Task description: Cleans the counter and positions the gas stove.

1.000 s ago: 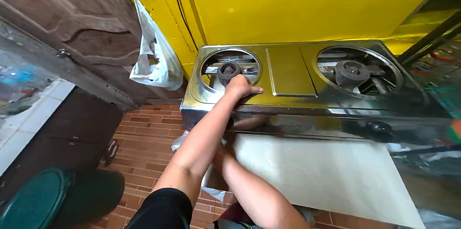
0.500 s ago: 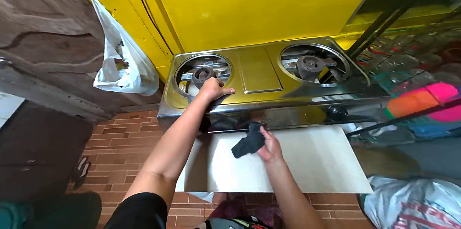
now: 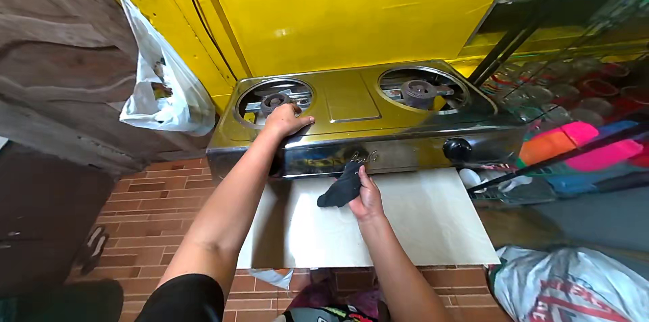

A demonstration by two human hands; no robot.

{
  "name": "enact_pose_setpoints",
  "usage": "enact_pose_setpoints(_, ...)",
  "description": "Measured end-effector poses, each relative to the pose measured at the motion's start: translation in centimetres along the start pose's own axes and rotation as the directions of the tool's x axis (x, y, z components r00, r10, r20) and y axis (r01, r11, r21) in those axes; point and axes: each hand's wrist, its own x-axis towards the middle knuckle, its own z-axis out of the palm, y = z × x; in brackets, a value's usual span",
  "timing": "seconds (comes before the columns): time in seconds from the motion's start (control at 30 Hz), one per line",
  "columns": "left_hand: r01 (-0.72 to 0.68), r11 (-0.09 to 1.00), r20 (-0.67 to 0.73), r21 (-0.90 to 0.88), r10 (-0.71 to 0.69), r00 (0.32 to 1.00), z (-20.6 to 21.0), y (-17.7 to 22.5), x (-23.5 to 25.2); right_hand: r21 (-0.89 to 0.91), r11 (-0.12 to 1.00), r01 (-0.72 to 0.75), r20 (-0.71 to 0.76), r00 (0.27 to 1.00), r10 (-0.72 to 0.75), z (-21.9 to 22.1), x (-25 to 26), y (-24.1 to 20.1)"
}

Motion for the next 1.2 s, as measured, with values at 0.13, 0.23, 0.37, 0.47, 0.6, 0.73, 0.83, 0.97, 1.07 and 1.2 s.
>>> enact_pose_setpoints(0.13, -0.189, 0.982, -0.275, 0.008, 0.184, 0.944, 0.7, 0.7, -4.6, 0.000, 1.000, -0.016, -0.011, 1.000, 0.016, 0.0, -0.2, 0.1)
enact_pose_setpoints(0.23, -0.374, 0.875, -0.383, -0.307, 0.246, 0.890, 5.0, 0.5, -12.3, 0.001, 1.000, -0.016, -0.012, 1.000, 0.016, 0.0, -0.3, 0.1)
enact_pose_setpoints(0.37, 0.291, 0.316, 0.260, -0.903, -0.135, 0.956, 11.9, 0.2, -17.6, -0.018, 1.000, -0.022, -0.029, 0.999, 0.022, 0.4, -0.5, -0.2)
enact_pose_setpoints(0.47, 0.255, -0.126, 0.280, -0.959, -0.264, 0.923, 13.4, 0.7, -15.5, -0.008, 0.999, -0.031, -0.047, 0.998, 0.030, 0.5, -0.6, -0.2)
enact_pose_setpoints(0.6, 0.137, -0.343, 0.263, -0.929, -0.354, 0.897, 13.2, 2.2, -13.4, -0.035, 0.998, -0.050, -0.072, 0.996, 0.048, 0.6, -0.6, -0.6)
enact_pose_setpoints(0.73, 0.114, -0.420, 0.266, -0.900, -0.324, 0.908, 13.5, 3.0, -12.9, -0.029, 0.996, -0.086, -0.119, 0.989, 0.082, 0.7, -0.6, -0.9)
enact_pose_setpoints(0.83, 0.070, -0.479, 0.258, -0.875, -0.339, 0.905, 14.3, 3.1, -12.4, 0.050, 0.994, -0.093, -0.145, 0.984, 0.100, 0.9, -0.6, -1.0)
enact_pose_setpoints(0.97, 0.074, -0.461, 0.261, -0.884, -0.357, 0.897, 13.2, 4.0, -12.0, 0.073, 0.995, -0.066, -0.164, 0.983, 0.078, 1.5, -1.0, -2.5)
enact_pose_setpoints(1.07, 0.046, -0.444, 0.213, -0.895, -0.333, 0.919, 12.3, 5.0, -12.0, -0.008, 1.000, -0.029, -0.202, 0.979, 0.027, 2.2, -1.3, -4.8)
enact_pose_setpoints(1.2, -0.027, -0.495, 0.168, -0.868, -0.345, 0.923, 11.0, 5.8, -11.6, -0.192, 0.981, -0.003, -0.151, 0.988, -0.027, 0.5, -1.3, -8.4)
